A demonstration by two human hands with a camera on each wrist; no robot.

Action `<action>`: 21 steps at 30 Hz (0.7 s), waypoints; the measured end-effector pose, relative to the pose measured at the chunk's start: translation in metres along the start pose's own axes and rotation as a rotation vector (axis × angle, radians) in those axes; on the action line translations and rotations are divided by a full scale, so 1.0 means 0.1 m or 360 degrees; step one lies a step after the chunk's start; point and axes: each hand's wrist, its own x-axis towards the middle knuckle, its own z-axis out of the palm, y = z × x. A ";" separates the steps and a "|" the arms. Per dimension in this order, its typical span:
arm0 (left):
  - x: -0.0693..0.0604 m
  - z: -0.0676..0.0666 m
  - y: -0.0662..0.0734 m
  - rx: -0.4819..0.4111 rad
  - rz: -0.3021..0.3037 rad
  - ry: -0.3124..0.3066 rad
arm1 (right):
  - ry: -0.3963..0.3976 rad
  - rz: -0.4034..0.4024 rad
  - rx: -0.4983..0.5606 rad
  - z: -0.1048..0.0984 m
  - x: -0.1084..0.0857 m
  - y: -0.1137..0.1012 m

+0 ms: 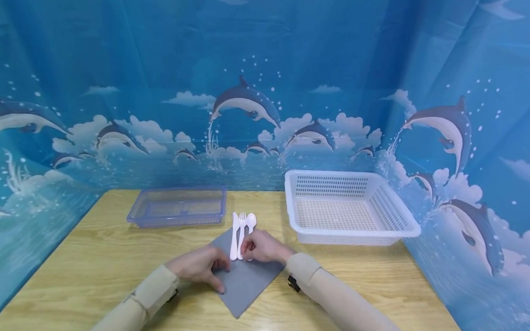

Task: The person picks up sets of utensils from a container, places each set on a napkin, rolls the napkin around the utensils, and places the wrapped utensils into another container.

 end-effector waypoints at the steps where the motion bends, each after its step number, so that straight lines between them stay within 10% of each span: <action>1: 0.00 0.01 0.01 0.0021 -0.0001 -0.0010 | -0.0045 -0.0026 -0.0005 0.00 -0.03 0.00; 8: -0.02 0.03 0.04 0.0148 0.0029 -0.0068 | -0.0254 -0.0155 0.0044 0.01 -0.18 0.09; 21: 0.03 0.01 0.00 0.0101 0.0194 0.0014 | -0.0236 -0.0226 0.0015 0.00 -0.26 0.18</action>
